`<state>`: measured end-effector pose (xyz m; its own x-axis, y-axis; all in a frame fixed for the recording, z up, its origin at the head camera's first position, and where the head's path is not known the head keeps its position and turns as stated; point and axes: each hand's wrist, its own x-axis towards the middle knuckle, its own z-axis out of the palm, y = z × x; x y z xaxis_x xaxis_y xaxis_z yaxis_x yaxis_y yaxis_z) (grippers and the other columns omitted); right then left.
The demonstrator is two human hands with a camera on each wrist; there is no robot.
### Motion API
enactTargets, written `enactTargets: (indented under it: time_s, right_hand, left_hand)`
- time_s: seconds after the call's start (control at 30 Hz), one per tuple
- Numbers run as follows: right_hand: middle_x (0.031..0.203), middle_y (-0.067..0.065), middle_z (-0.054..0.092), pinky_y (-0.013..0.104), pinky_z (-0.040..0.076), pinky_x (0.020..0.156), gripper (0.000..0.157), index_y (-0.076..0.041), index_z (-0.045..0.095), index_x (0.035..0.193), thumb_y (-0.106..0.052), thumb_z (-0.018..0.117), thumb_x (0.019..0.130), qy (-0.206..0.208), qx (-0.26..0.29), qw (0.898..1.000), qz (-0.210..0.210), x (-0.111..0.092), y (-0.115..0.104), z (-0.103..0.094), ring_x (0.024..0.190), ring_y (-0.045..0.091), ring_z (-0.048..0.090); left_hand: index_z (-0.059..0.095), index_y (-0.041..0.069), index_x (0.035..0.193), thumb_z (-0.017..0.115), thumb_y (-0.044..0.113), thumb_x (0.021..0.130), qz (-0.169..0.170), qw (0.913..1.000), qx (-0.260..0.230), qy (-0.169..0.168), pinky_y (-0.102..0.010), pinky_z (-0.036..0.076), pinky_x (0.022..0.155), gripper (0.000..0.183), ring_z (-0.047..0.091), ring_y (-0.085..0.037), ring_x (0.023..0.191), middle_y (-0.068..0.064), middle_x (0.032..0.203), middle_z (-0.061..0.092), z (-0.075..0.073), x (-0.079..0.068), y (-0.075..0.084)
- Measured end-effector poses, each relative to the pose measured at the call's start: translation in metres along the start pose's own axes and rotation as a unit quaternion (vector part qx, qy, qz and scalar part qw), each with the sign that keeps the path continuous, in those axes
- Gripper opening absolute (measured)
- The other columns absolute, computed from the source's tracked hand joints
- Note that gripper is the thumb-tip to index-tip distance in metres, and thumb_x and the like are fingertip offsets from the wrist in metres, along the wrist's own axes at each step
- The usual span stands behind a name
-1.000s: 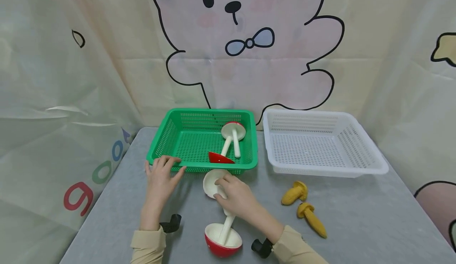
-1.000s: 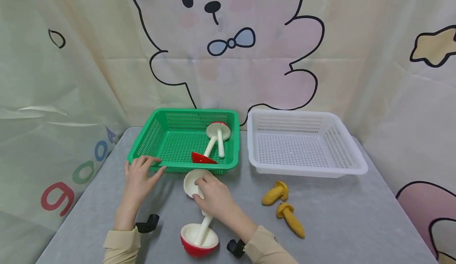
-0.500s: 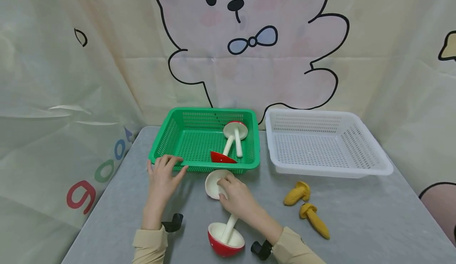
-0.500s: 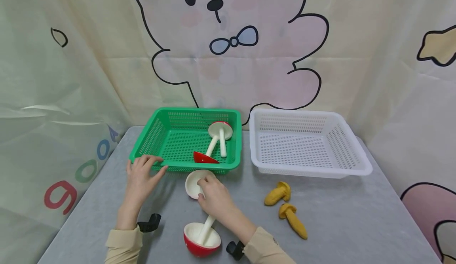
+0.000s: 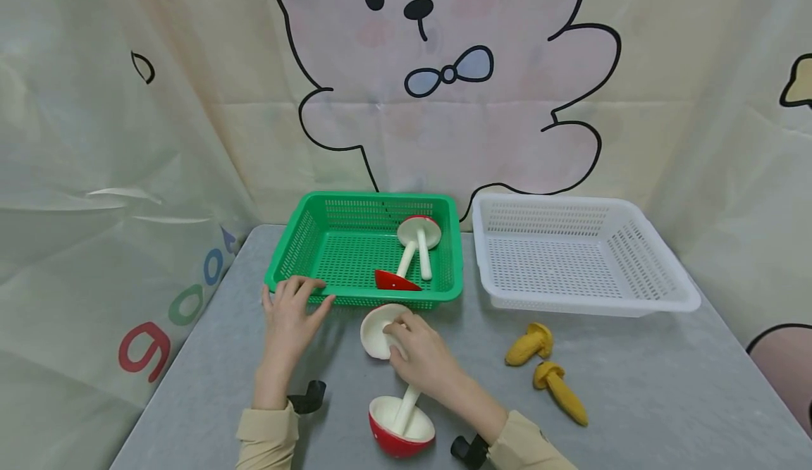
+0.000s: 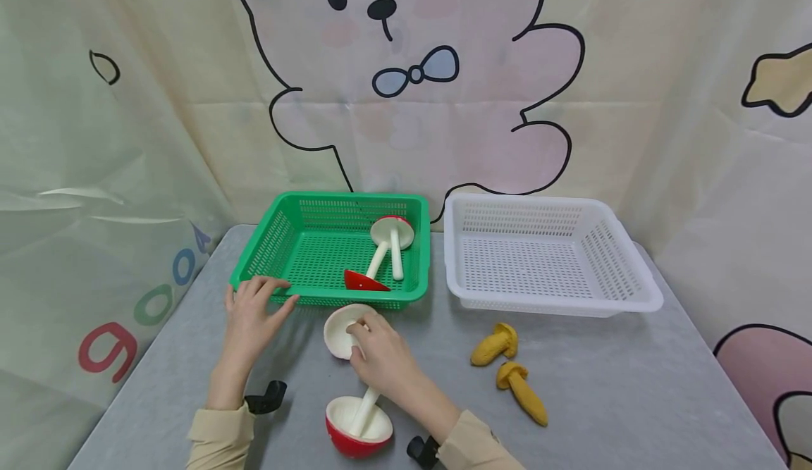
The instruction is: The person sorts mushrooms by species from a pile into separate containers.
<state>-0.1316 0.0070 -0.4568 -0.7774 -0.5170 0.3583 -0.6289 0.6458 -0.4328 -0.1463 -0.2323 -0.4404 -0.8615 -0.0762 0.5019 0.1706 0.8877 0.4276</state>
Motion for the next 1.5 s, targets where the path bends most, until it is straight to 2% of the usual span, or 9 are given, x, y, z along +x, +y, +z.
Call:
enactTargets:
  time_s: [0.27,0.47,0.9,1.17,1.5]
  right_hand:
    - [0.105,-0.001,0.062,0.023,0.054,0.075,0.027,-0.014,0.069,0.105,-0.007,0.070,0.079,0.056,-0.015,0.996,-0.063,-0.003,0.001,-0.001,0.092,0.011,0.056]
    - [0.104,0.000,0.062,0.024,0.055,0.078,0.028,-0.013,0.070,0.105,-0.005,0.071,0.078,0.087,-0.002,0.992,-0.096,-0.004,0.000,-0.010,0.095,0.013,0.056]
    - [0.106,0.004,0.064,0.028,0.056,0.084,0.028,-0.009,0.070,0.104,-0.003,0.071,0.077,0.117,0.020,0.984,-0.133,-0.006,-0.001,-0.028,0.101,0.016,0.059]
    - [0.106,0.007,0.062,0.025,0.056,0.078,0.032,-0.005,0.068,0.105,0.002,0.069,0.074,0.164,0.032,0.971,-0.172,0.000,0.002,-0.039,0.097,0.017,0.057]
    - [0.108,0.011,0.062,0.025,0.055,0.074,0.029,-0.004,0.069,0.104,0.001,0.069,0.076,0.180,0.031,0.967,-0.178,0.014,0.007,-0.054,0.094,0.019,0.057]
  left_hand:
    - [0.070,0.012,0.103,0.077,0.026,0.082,0.005,1.0000,0.000,0.008,-0.073,0.010,0.110,0.026,0.051,-0.033,0.107,-0.008,0.102,0.062,0.001,0.000,0.000]
    - [0.070,0.012,0.103,0.077,0.026,0.082,0.010,0.9999,-0.002,0.012,-0.074,0.010,0.110,0.026,0.051,-0.033,0.107,-0.008,0.102,0.062,0.002,0.000,-0.001]
    - [0.070,0.012,0.103,0.078,0.026,0.081,0.010,0.9999,-0.004,0.009,-0.074,0.010,0.110,0.027,0.051,-0.033,0.107,-0.008,0.102,0.061,0.001,-0.001,-0.001]
    - [0.070,0.012,0.103,0.077,0.026,0.082,0.010,0.9999,-0.007,0.008,-0.073,0.010,0.111,0.026,0.051,-0.033,0.107,-0.007,0.102,0.061,0.000,-0.001,-0.002]
    - [0.070,0.012,0.103,0.078,0.027,0.081,0.010,0.9999,0.006,0.006,-0.073,0.011,0.110,0.027,0.052,-0.033,0.107,-0.007,0.101,0.061,0.000,-0.001,-0.002]
